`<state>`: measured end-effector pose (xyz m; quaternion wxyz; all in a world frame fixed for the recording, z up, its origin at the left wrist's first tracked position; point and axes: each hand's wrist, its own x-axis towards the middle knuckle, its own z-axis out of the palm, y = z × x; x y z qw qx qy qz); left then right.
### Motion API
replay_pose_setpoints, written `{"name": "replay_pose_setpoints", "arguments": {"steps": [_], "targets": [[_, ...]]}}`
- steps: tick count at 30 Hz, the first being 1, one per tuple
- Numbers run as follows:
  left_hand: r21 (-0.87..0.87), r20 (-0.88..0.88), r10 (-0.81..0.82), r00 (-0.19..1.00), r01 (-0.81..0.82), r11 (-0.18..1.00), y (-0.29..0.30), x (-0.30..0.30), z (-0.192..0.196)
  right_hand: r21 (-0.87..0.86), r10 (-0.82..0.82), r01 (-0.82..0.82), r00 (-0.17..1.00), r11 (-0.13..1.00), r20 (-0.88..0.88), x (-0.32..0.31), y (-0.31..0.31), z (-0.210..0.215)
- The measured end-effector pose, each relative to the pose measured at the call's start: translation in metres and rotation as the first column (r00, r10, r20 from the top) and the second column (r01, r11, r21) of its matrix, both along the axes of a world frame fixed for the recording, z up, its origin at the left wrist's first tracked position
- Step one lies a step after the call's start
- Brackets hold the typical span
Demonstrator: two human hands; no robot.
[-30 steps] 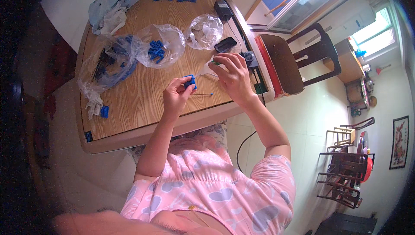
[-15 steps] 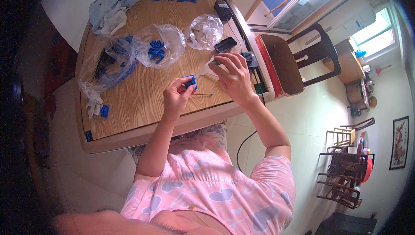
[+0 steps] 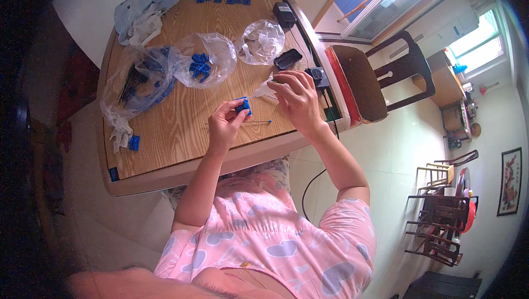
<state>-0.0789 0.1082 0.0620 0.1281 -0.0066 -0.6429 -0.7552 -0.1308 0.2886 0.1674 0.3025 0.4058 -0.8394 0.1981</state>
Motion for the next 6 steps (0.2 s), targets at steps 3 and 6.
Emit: {"name": "replay_pose_setpoints", "arguments": {"steps": [3, 6], "targets": [[0.032, -0.028, 0.0, 1.0, 0.001, 0.999, 0.0007, -0.0002, -0.0037, 0.028, -0.003, 0.004, 1.0, 1.0, -0.012, 0.0005, 0.0008, 0.0012], [0.005, -0.014, -0.005, 1.0, 0.005, 1.0, 0.0, -0.0001, -0.0038, 0.073, -0.004, 0.006, 1.0, 0.997, -0.029, -0.0006, 0.0025, 0.001]]}}
